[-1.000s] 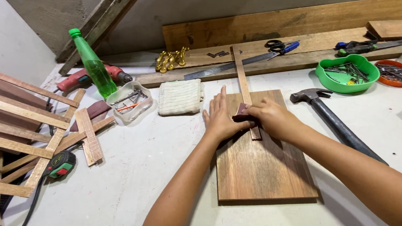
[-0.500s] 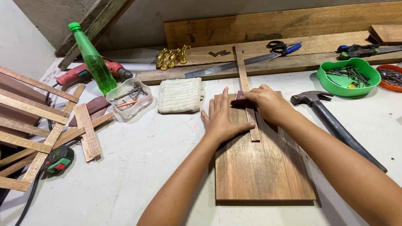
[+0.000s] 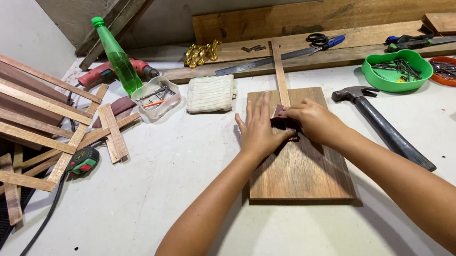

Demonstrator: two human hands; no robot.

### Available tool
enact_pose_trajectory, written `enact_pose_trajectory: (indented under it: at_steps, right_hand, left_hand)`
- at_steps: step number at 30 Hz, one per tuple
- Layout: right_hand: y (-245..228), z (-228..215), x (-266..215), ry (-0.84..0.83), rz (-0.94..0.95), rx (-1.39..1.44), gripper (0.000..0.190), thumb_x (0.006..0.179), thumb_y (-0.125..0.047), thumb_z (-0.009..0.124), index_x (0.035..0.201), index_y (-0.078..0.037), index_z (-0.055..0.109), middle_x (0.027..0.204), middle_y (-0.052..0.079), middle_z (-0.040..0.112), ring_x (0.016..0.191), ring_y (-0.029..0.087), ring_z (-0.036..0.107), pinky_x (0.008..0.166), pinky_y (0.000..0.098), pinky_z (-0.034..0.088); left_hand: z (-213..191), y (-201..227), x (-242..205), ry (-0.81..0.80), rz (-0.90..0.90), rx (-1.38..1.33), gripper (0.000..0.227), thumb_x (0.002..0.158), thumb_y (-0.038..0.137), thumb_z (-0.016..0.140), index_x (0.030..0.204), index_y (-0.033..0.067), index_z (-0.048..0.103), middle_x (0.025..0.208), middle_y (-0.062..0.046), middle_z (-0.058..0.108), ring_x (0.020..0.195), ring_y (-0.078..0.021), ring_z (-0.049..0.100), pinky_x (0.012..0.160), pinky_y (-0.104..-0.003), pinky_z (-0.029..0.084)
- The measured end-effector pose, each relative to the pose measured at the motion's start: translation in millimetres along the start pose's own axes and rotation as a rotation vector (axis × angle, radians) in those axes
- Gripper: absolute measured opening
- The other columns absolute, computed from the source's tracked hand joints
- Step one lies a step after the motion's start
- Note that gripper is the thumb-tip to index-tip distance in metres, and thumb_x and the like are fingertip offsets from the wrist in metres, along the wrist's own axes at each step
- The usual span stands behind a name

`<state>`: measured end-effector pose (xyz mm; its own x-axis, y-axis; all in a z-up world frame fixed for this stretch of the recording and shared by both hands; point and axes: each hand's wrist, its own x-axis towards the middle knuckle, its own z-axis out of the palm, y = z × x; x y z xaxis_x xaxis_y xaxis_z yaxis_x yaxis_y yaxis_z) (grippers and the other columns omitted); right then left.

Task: Hammer nails into a wooden frame and sand a piece of wood.

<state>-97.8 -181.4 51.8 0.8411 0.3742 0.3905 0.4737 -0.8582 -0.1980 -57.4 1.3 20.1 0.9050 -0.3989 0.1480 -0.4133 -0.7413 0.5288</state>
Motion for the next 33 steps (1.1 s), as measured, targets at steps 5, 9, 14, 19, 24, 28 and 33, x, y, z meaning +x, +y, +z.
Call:
enact_pose_trajectory:
  at_steps: [5,9,14,19,24,28,33]
  right_hand:
    - [-35,-20,-25,-0.047,-0.035,0.030,0.041,0.077,-0.002,0.071,0.118,-0.008,0.074,0.112,0.012,0.074,0.099,0.035,0.064,0.091,0.0424,0.054]
    - [-29,-25,-17,-0.145,0.000,0.019,0.045,0.075,0.000,0.071,0.119,-0.011,0.075,0.111,0.008,0.076,0.097,0.033,0.064,0.092,0.0405,0.054]
    - [-24,-27,-4,-0.223,0.049,-0.009,0.041,0.078,-0.007,0.075,0.118,-0.014,0.075,0.113,0.005,0.075,0.096,0.030,0.064,0.092,0.0393,0.054]
    - [-10,-15,1,-0.151,0.000,-0.009,0.045,0.075,-0.002,0.073,0.118,-0.014,0.075,0.114,0.005,0.075,0.098,0.030,0.063,0.093,0.0392,0.054]
    - [-22,-18,-15,-0.098,-0.029,0.011,0.043,0.079,-0.003,0.073,0.120,-0.012,0.074,0.115,0.006,0.075,0.100,0.031,0.063,0.092,0.0409,0.054]
    - [-38,-24,-35,-0.130,0.002,0.020,0.038,0.081,-0.008,0.075,0.119,-0.013,0.075,0.115,0.004,0.075,0.100,0.028,0.064,0.092,0.0393,0.055]
    - [-25,-20,-33,-0.106,-0.028,0.037,0.036,0.079,-0.011,0.075,0.116,-0.015,0.076,0.116,0.002,0.075,0.101,0.025,0.066,0.092,0.0377,0.057]
  left_hand:
    - [-7,-7,2,-0.033,0.081,0.024,0.143,0.054,0.072,0.087,0.164,0.0279,0.006,0.172,-0.003,0.014,0.158,-0.0334,0.005,0.118,-0.073,-0.005]
    - [-6,-22,24,-0.191,0.321,0.110,0.132,0.051,0.085,0.076,0.162,0.0325,0.026,0.174,0.004,0.016,0.161,-0.0319,0.003,0.118,-0.073,-0.008]
    - [-8,-30,36,-0.314,0.432,0.116,0.134,0.046,0.094,0.065,0.160,0.0314,0.033,0.171,0.004,0.023,0.161,-0.0302,0.005,0.120,-0.069,-0.015]
    - [-9,-40,43,-0.338,0.465,0.088,0.137,0.043,0.098,0.058,0.160,0.0325,0.032,0.170,0.006,0.026,0.160,-0.0277,0.007,0.121,-0.065,-0.018]
    - [-8,-37,47,-0.357,0.387,0.034,0.107,0.067,0.093,0.025,0.156,0.0356,0.034,0.165,0.010,0.028,0.157,-0.0250,0.010,0.117,-0.066,-0.021]
    - [-6,-38,47,-0.357,0.341,-0.017,0.090,0.084,0.081,0.003,0.154,0.0377,0.039,0.165,0.011,0.031,0.158,-0.0243,0.012,0.119,-0.066,-0.022]
    - [-7,-39,47,-0.314,0.354,-0.072,0.087,0.088,0.075,-0.002,0.148,0.0380,0.049,0.163,0.009,0.036,0.157,-0.0251,0.015,0.117,-0.065,-0.024]
